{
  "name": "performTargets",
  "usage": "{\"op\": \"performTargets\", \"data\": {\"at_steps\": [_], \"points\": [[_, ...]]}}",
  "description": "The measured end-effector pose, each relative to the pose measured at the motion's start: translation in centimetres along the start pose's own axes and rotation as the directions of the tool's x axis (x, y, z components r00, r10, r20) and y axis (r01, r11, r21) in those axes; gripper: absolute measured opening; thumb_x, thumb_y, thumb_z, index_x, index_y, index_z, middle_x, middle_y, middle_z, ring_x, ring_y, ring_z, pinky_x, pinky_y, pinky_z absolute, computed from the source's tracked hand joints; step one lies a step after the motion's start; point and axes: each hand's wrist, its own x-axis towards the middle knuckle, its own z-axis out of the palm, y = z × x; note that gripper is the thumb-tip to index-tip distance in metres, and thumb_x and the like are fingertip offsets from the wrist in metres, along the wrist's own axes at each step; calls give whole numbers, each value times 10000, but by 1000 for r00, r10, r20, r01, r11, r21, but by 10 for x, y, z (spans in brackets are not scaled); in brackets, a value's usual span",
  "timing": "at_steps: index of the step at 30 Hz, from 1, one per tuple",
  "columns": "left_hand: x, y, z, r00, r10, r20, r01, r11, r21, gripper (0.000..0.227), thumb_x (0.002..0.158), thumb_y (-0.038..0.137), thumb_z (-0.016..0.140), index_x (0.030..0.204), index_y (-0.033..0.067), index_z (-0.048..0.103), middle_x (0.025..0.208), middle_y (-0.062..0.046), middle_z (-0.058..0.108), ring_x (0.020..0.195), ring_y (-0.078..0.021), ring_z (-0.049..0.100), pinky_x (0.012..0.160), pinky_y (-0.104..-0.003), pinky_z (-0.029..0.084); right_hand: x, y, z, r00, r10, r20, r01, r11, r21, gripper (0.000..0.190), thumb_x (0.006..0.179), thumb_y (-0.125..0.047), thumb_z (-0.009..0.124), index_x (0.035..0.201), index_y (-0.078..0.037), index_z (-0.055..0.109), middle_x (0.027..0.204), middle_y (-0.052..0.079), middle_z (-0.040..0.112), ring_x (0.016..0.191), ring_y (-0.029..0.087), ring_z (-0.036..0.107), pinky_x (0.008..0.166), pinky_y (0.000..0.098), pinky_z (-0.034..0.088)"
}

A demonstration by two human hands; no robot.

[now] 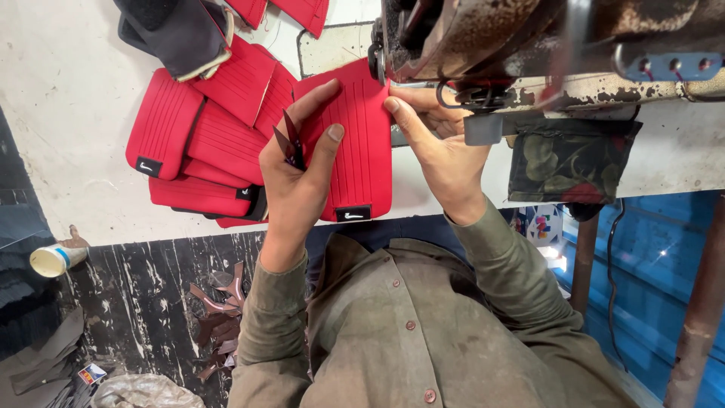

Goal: Stitch red shoe upper components using an industrial sewing machine.

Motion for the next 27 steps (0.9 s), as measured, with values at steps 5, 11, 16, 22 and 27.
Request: {"op": "performTargets", "data": {"at_steps": [5, 11, 16, 22, 27], "points": [[2, -1, -3, 1000, 12, 7, -12, 999, 36, 355, 1092, 43, 646, 1437, -23, 598, 1432, -119, 672, 1341, -172, 631, 1178, -306, 490, -8, -6, -2, 998, -58, 40, 61, 996, -63, 159, 1028, -30, 724, 1169, 17, 671, 1058, 61, 734, 953, 104, 719, 856, 223, 597], [13, -9, 5, 987, -155, -32, 150, 981, -120, 375, 1043, 64, 639, 1409, -5, 594, 974, 28, 623, 725, -27, 484, 630, -174, 371, -34, 44, -73, 978, 72, 196, -94, 990, 106, 378, 965, -23, 706, 1289, -32, 511, 1224, 43, 625, 973, 71, 630, 786, 227, 547], [-16, -28, 34, 1000, 9, 3, -9, 999, -37, 406, 1092, -37, 634, 1476, -3, 507, 901, 45, 572, 791, -16, 503, 740, -165, 427, -30, 35, -106, 989, -141, -44, 136, 985, -107, 364, 1159, 111, 704, 1430, 14, 482, 1278, 128, 543, 1115, 165, 564, 1011, 288, 492], [-27, -27, 40, 999, -44, -28, 43, 998, -34, 456, 1055, -46, 627, 1494, -2, 511, 957, 38, 568, 794, -17, 495, 739, -173, 425, -50, 30, -105, 994, 23, 111, -33, 995, 90, 543, 1048, 57, 686, 1485, -66, 388, 1088, 161, 640, 700, 208, 674, 544, 326, 566], [-27, -24, 46, 997, -67, -31, 63, 992, -113, 443, 1051, -52, 609, 1481, 0, 514, 954, 39, 574, 772, -9, 486, 715, -170, 410, -46, 15, -101, 994, -2, 112, -6, 997, 73, 557, 1020, 87, 675, 1477, -64, 394, 1201, 167, 626, 707, 203, 673, 583, 322, 578]]}}
